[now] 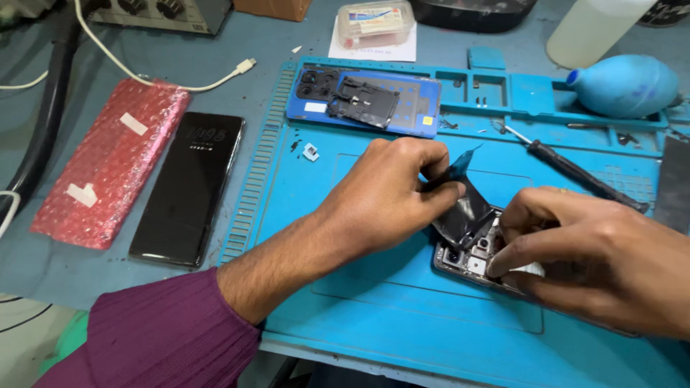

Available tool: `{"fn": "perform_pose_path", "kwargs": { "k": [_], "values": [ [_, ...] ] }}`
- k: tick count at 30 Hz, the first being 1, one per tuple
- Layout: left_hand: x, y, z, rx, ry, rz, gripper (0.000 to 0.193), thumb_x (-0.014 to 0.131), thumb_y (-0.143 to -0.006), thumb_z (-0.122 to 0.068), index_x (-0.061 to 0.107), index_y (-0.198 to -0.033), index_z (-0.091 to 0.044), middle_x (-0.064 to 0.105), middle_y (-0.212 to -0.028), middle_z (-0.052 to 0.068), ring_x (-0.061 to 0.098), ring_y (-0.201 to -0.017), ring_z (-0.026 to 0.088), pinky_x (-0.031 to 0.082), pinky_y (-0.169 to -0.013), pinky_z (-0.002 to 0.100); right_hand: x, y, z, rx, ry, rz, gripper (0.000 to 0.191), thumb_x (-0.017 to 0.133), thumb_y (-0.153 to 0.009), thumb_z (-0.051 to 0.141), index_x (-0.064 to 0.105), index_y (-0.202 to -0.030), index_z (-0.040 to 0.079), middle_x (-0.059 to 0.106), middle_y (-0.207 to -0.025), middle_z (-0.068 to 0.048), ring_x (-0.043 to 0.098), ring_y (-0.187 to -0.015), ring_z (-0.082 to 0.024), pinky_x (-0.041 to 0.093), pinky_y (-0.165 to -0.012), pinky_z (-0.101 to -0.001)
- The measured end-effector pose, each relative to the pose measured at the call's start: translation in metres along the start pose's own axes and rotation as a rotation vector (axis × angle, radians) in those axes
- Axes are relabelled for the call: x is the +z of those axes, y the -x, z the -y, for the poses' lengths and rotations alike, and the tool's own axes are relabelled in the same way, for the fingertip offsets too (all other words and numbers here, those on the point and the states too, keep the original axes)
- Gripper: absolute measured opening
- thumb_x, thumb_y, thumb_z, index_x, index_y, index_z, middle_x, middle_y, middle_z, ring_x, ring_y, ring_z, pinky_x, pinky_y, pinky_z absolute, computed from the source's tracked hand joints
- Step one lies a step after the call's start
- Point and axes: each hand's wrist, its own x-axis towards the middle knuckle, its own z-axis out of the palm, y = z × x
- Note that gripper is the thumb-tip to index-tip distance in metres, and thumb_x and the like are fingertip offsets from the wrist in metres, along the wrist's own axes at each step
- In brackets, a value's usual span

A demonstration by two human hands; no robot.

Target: The person uses a screwdriver to unscrew components inside an opened smartphone on a blue repair mat, then removes the camera module and places it on a blue phone housing. They then peel a black adhesive film off the phone's interior, exposing the battery and internal parts.

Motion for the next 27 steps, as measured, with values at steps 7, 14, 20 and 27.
{"fn": "perform_pose_path", "kwargs": {
  "k": [7, 14, 20, 27],
  "values": [
    [0.0009, -0.0003, 0.0036, -0.001, -0.008, 0.008, 0.03, 0.076, -0.084, -0.023, 0.062, -0.077, 0.002, 0.066, -0.071, 0.018, 0.067, -0.062, 0.031, 0.049, -0.056, 0.042, 0.0075, 0.0049, -0.0063, -0.075, 0.037, -0.003, 0.032, 0.086, -0.074, 0.022, 0.088, -0.105, 0.03, 0.064, -0.104, 0.006, 0.061, -0.088, -0.011, 0.057, -0.062, -0.0263],
    [0.0016, 0.0002, 0.002, 0.007, -0.023, 0.006, 0.029, 0.076, -0.084, -0.023, 0.063, -0.077, 0.001, 0.065, -0.07, 0.017, 0.066, -0.061, 0.03, 0.049, -0.055, 0.042, 0.0068, 0.0019, -0.0096, 0.207, 0.082, 0.129, 0.025, 0.087, -0.079, 0.033, 0.087, -0.104, 0.034, 0.059, -0.099, 0.008, 0.059, -0.087, -0.012, 0.054, -0.069, -0.0323],
    [0.0006, 0.0001, 0.0011, -0.013, -0.006, 0.018, 0.028, 0.076, -0.084, -0.022, 0.062, -0.077, 0.001, 0.065, -0.069, 0.017, 0.066, -0.059, 0.028, 0.048, -0.055, 0.042, 0.0039, -0.0018, -0.0096, -0.019, 0.123, 0.13, 0.015, 0.078, -0.087, 0.036, 0.082, -0.1, 0.028, 0.053, -0.095, 0.004, 0.056, -0.094, -0.015, 0.05, -0.076, -0.0353],
    [0.0018, 0.0001, 0.0034, 0.017, 0.007, 0.008, 0.029, 0.076, -0.085, -0.022, 0.062, -0.077, 0.001, 0.066, -0.07, 0.016, 0.066, -0.059, 0.028, 0.048, -0.055, 0.042, 0.0039, -0.0033, -0.0101, 0.012, 0.146, 0.191, 0.014, 0.072, -0.091, 0.036, 0.079, -0.101, 0.029, 0.052, -0.097, 0.004, 0.052, -0.096, -0.016, 0.047, -0.079, -0.0371]
  ]
}}
